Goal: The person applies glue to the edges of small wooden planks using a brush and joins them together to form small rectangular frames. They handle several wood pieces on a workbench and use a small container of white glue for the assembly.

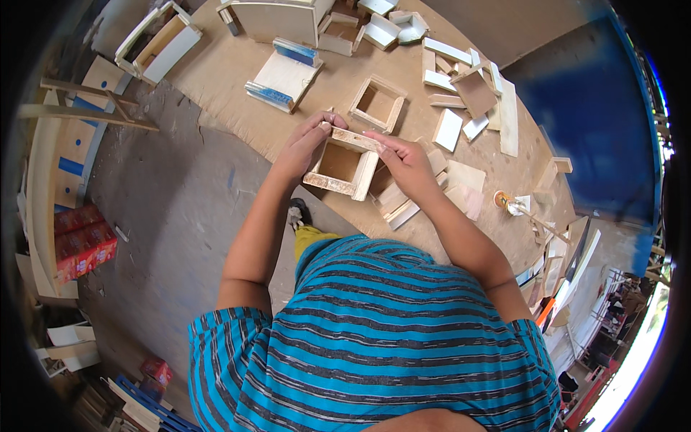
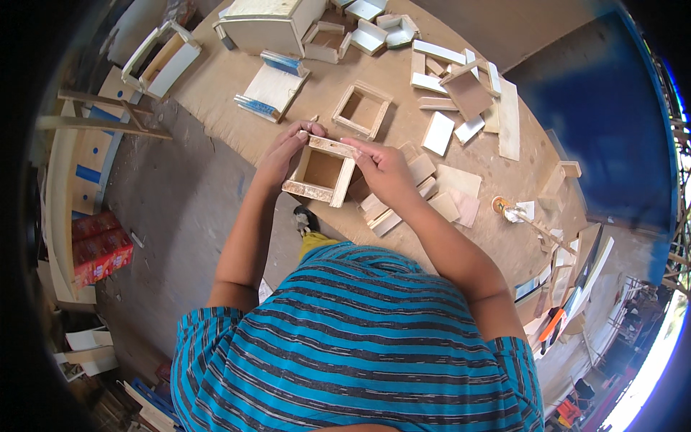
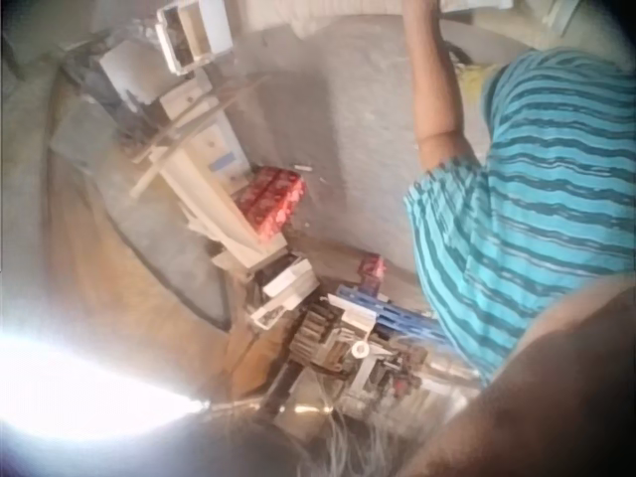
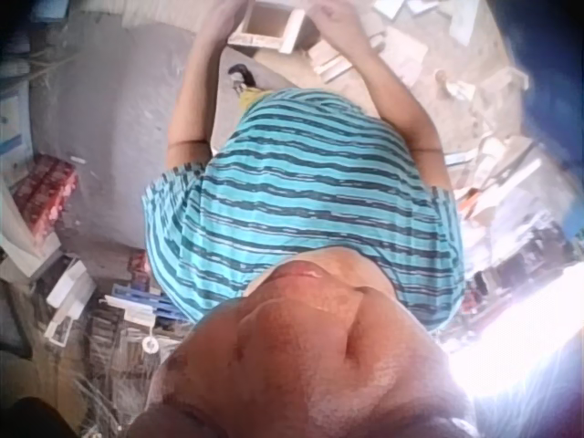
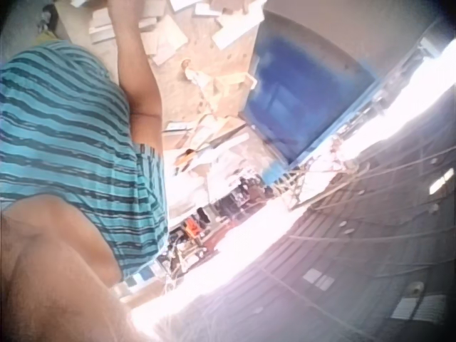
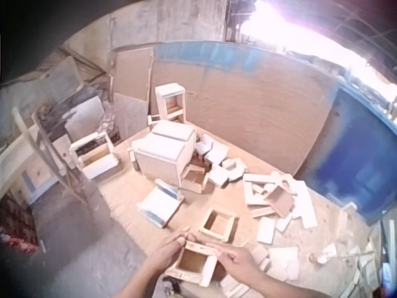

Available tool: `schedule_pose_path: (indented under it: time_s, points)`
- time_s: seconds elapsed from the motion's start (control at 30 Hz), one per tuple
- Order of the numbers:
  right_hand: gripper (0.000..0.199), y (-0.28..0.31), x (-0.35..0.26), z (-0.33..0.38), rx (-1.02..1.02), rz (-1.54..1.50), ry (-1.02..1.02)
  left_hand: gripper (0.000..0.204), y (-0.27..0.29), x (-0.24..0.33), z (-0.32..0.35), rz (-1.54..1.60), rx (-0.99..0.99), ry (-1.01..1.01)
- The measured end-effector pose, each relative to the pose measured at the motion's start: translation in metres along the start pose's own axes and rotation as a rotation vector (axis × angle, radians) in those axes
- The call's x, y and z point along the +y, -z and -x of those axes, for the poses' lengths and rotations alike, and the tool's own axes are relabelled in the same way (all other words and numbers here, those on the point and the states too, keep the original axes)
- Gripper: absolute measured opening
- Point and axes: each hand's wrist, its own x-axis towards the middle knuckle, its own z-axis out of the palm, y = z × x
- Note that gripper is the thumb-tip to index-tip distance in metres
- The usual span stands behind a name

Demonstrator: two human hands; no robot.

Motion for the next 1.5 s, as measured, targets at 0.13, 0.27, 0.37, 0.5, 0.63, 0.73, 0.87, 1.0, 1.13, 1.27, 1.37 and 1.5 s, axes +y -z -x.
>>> schedule_pose_path:
  time_s: [0.13,0.27,0.37,0.5,0.63,0.73,0.87,1.0,1.13,1.27,1.37,1.5]
  points:
    - [0.031,0.004,0.008,-0.004,-0.053,-0.189,-0.034,0.029,-0.005,0.013,0.003,0.085,-0.017,0.063]
    - [0.036,-0.002,-0.001,0.002,-0.036,-0.183,-0.040,0.028,-0.011,0.015,0.003,0.044,-0.004,0.026]
    - [0.041,-0.005,0.003,-0.002,0.015,0.090,0.053,0.030,-0.010,0.012,0.004,0.007,-0.001,0.019]
    - [0.044,-0.008,-0.018,-0.006,0.055,0.348,0.131,0.036,-0.007,0.011,0.004,0.196,-0.026,0.040]
    - [0.042,-0.016,-0.033,-0.019,0.055,0.591,0.200,0.040,-0.007,0.010,0.004,0.197,0.031,0.077]
    - [0.040,-0.022,-0.042,-0.023,0.026,0.702,0.138,0.042,-0.010,0.009,0.004,0.146,0.063,0.033]
    - [0.033,-0.025,-0.040,-0.028,-0.024,0.837,0.158,0.048,-0.016,0.007,0.004,0.111,0.116,-0.057]
    - [0.023,-0.028,-0.044,-0.032,-0.066,0.905,0.133,0.045,0.003,-0.008,0.005,-0.055,0.162,-0.140]
    - [0.019,-0.029,-0.051,-0.037,-0.111,0.963,0.105,0.043,0.014,0.007,0.004,-0.562,0.148,-0.263]
    - [0.017,-0.032,-0.045,-0.041,-0.114,0.973,0.128,0.045,0.008,0.007,0.006,-0.441,0.117,-0.136]
    - [0.015,-0.032,-0.044,-0.040,-0.109,0.968,0.132,0.046,0.010,0.006,0.006,-0.424,0.099,-0.112]
    - [0.014,-0.033,-0.043,-0.039,-0.094,0.961,0.143,0.046,0.012,0.006,0.006,-0.442,0.099,-0.099]
